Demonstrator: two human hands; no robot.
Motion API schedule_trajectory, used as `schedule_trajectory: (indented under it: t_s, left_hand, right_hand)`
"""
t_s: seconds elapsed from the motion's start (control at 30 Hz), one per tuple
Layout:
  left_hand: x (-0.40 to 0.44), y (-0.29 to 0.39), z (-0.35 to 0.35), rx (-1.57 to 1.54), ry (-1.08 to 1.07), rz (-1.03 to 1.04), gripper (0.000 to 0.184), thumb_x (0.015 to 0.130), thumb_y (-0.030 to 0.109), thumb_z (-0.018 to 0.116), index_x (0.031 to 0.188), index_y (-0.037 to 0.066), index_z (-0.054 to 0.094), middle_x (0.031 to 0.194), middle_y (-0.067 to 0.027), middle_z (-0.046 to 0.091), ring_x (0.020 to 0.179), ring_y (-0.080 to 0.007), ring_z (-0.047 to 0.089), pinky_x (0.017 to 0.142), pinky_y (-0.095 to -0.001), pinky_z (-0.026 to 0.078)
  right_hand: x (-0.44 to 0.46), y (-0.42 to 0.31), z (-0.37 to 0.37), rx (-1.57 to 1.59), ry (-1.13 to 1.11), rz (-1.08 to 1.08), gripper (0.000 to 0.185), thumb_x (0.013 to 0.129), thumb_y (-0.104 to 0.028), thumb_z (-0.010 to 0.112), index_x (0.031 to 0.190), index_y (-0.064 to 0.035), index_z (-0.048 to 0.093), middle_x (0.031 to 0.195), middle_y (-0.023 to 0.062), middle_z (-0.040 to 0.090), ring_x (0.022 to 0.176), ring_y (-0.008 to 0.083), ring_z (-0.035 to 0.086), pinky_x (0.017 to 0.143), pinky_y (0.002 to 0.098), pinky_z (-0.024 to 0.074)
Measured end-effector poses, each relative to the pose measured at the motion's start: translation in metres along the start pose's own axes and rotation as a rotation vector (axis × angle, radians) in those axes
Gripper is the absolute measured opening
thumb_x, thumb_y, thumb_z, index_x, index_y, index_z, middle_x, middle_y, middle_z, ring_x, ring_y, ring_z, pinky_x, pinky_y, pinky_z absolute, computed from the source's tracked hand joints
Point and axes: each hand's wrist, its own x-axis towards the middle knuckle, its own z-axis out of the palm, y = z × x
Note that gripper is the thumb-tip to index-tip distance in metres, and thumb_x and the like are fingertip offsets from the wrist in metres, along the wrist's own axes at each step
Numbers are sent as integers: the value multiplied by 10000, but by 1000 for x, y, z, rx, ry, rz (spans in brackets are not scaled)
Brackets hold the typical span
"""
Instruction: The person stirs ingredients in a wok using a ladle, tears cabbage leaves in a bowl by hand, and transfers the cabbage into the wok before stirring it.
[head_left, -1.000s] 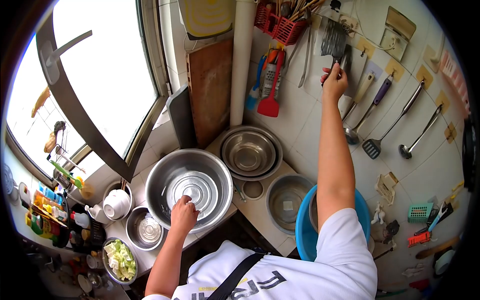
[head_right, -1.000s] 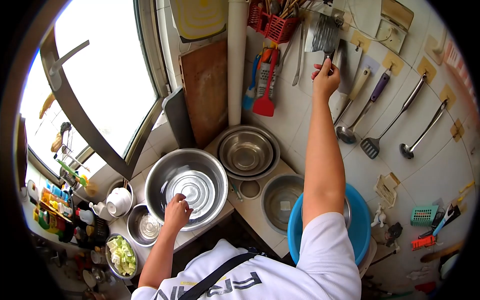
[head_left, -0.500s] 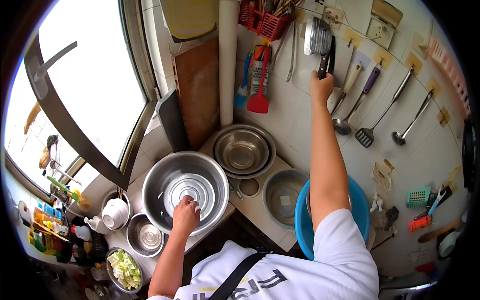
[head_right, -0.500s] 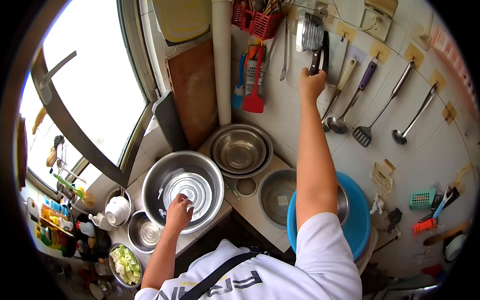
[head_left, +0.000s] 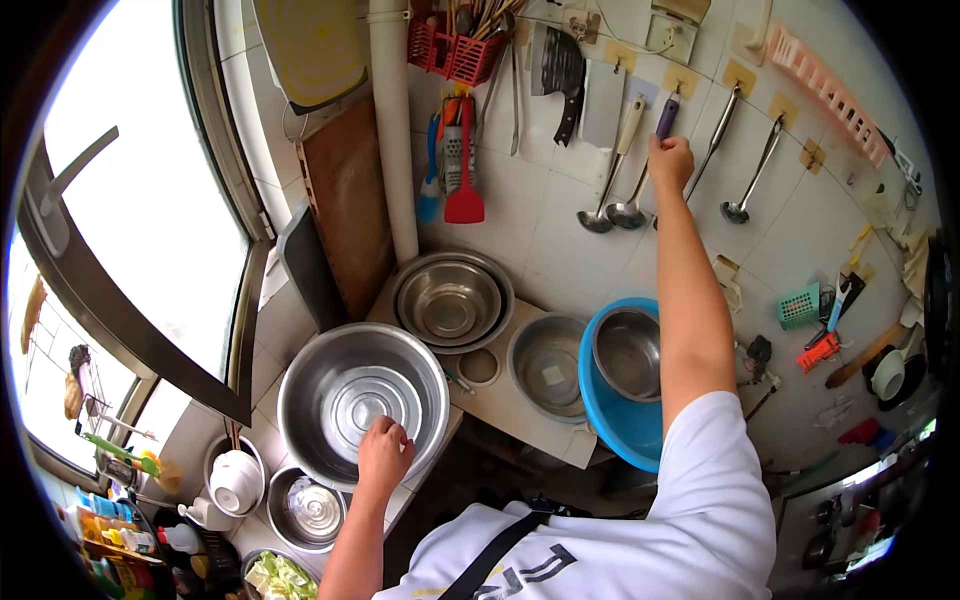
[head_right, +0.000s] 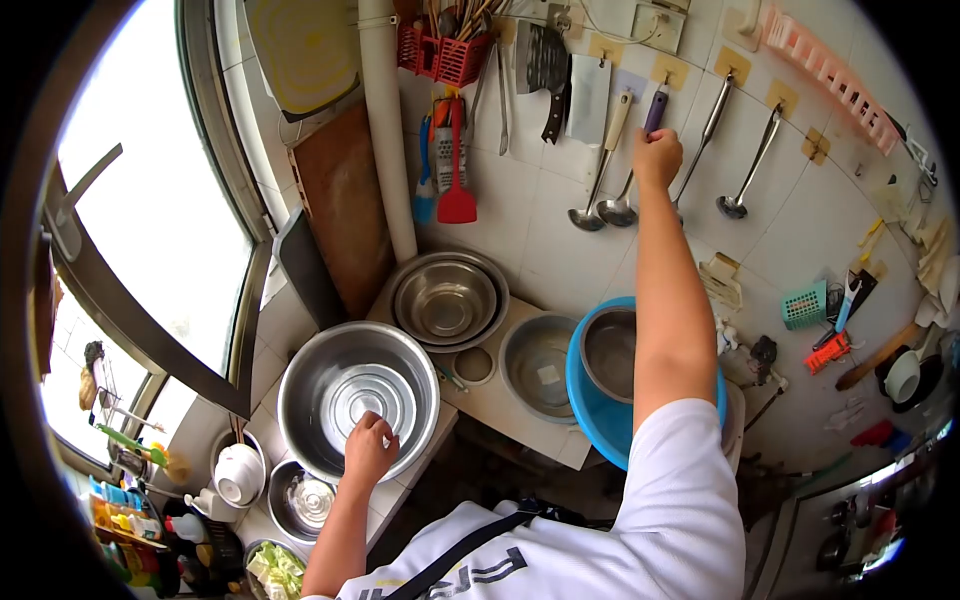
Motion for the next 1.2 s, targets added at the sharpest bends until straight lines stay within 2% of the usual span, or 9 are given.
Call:
schedule_trajectory:
  t_s: [0.2, 0.27, 0.6, 0.77, 0.9, 0.97, 1.07, 1.13, 1.2]
  left_hand:
    - [-14, 20, -10, 21, 23, -135, 195, 722, 52, 705, 912, 11, 718, 1335, -192, 516, 918, -312, 665, 800, -417, 555]
    - [-16, 24, -6, 117, 19, -115, 596, 780, 117, 745, 1340, 43, 554, 1408, -200, 444, 916, -308, 663, 808, -423, 556]
    - [-36, 80, 18, 194, 62, -184, 499, 770, 139, 770, 1233, 43, 608, 1353, -201, 466, 930, -357, 657, 825, -439, 537]
    - [-43, 93, 33, 189, 144, -149, 111, 751, 123, 761, 775, 29, 706, 1068, -102, 642, 915, -306, 651, 796, -410, 521]
    - [-51, 128, 18, 103, 203, -291, 204, 755, 120, 751, 666, 35, 589, 955, -110, 621, 849, -320, 632, 755, -422, 512]
    - [-67, 129, 17, 55, 265, -313, 173, 773, 102, 732, 706, 21, 595, 1014, -127, 624, 868, -329, 637, 755, -412, 521]
    - [-94, 145, -3, -189, 307, -430, 133, 845, 95, 694, 778, 0, 629, 1112, -140, 609, 902, -315, 650, 783, -390, 536]
    - [-119, 159, -27, -465, 244, -518, 218, 900, 100, 671, 1099, 11, 651, 1164, -129, 619, 1006, -237, 659, 841, -328, 538]
    - [-158, 145, -28, -1155, 142, -575, 308, 937, 134, 650, 1213, 2, 613, 1210, -133, 634, 1054, -215, 652, 867, -318, 528]
  right_hand:
    - [26, -15, -11, -186, -196, 13, 430, 788, -392, 752, 956, -27, 598, 941, 200, 707, 895, 396, 684, 791, 481, 543]
    - [26, -25, -19, -245, -271, 31, 403, 821, -341, 712, 1022, -18, 579, 999, 216, 707, 953, 414, 684, 820, 508, 551]
    - [50, -17, -54, -15, -281, -256, 380, 751, -370, 699, 856, -13, 620, 811, 210, 702, 848, 411, 693, 788, 488, 544]
    - [58, -50, -79, 118, -313, -264, 392, 724, -405, 733, 760, -41, 590, 723, 162, 671, 731, 357, 670, 711, 419, 532]
    - [-4, -121, -120, 515, -496, -488, 371, 756, -318, 776, 882, -34, 573, 718, 104, 667, 648, 217, 613, 649, 338, 506]
    - [-49, -150, -141, 685, -663, -718, 457, 781, -239, 767, 1140, -48, 556, 833, 83, 710, 618, 184, 573, 626, 324, 488]
    - [-98, -183, -174, 667, -952, -908, 336, 793, -117, 697, 1101, -43, 586, 844, 62, 707, 641, 139, 575, 626, 296, 482]
    - [-121, -190, -180, 1005, -1352, -748, 278, 785, -40, 650, 1058, -52, 601, 912, 32, 697, 672, 80, 562, 634, 251, 477]
    - [-144, -193, -166, 1296, -1444, -737, 274, 825, 7, 624, 1081, -86, 593, 960, 12, 650, 625, 34, 516, 567, 193, 437]
